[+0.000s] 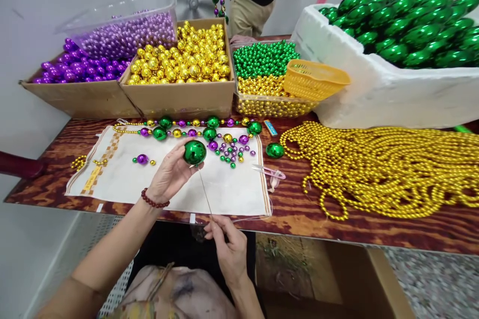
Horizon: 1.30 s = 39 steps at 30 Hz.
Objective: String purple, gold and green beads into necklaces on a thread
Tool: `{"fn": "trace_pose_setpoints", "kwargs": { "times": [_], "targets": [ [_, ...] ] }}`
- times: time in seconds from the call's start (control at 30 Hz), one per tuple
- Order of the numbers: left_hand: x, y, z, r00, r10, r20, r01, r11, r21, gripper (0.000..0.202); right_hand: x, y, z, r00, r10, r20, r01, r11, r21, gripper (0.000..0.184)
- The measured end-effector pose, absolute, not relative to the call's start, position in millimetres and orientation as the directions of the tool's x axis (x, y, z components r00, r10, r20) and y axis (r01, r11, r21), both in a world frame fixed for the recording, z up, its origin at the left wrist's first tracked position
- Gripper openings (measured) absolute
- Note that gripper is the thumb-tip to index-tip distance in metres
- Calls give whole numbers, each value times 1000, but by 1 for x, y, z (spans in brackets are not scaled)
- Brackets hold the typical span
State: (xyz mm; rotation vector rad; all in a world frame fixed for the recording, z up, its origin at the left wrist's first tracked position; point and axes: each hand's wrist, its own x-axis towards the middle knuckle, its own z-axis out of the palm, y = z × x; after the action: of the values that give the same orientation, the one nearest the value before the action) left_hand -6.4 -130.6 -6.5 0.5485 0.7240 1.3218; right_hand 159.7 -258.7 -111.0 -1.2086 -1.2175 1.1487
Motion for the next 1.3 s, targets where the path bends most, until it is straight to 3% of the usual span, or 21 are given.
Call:
{"fn": "trace_pose_setpoints", "kwargs": {
  "times": [0.6, 1.1, 1.3],
  "targets": [
    [11, -146, -9, 74, 988, -136, -638, 152, 755, 33, 153, -251, -102, 87, 996, 19, 18, 18, -1000, 20],
    [19, -175, -1, -3, 966, 257, -302, -246, 921, 39, 151, -239, -88, 37, 989, 140, 29, 139, -990, 21],
    [18, -173, -5, -8, 990, 140, -380, -133, 915, 39, 146, -243, -89, 70, 988, 135, 21, 134, -991, 20]
  ]
}}
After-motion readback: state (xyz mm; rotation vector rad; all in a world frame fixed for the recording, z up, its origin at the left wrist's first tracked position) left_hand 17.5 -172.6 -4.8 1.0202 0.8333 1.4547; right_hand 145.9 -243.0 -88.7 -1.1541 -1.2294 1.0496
